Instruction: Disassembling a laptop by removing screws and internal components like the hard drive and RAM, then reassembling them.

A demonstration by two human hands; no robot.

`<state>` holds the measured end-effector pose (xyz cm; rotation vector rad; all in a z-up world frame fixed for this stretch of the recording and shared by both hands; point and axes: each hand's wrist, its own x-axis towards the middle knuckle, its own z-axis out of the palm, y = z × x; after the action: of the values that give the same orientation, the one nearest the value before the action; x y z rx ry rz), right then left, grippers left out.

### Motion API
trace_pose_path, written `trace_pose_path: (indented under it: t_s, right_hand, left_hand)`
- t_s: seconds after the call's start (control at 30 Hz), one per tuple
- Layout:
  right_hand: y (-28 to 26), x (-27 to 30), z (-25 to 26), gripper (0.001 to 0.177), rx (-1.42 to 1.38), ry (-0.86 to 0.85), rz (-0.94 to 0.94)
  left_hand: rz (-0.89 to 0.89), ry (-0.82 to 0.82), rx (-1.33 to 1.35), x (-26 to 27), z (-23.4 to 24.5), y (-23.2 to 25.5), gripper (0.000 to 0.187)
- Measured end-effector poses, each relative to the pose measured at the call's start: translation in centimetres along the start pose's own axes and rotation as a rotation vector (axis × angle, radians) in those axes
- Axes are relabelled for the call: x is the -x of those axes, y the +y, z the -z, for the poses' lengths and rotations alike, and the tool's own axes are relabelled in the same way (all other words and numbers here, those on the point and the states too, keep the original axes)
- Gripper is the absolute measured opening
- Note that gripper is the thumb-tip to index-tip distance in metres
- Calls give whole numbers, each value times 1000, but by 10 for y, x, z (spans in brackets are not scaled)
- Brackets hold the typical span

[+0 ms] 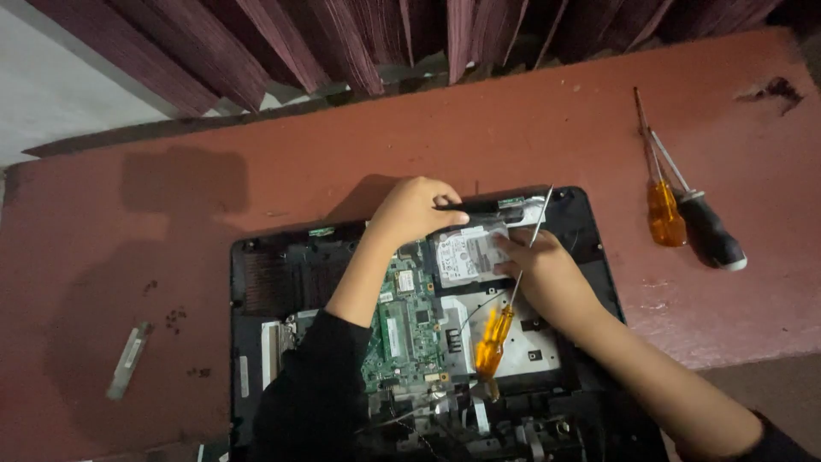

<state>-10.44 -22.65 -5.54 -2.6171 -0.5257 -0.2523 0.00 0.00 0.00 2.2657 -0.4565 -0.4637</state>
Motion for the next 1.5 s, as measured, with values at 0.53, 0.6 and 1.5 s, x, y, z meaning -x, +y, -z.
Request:
trace_pose_path:
  t_s: [0.53,0.6,1.5]
  right_hand:
    - [-53,-8,28,26,196,23,240]
    - [-55,-7,27,27,199,30,224]
    - [-7,20,93,32,-449,-107,-498]
  left_hand:
    - [42,-12,37,1,0,6,31]
    - [47,-18,30,0,1,7,31]
    - [-50,-144,-546,37,-24,43,109]
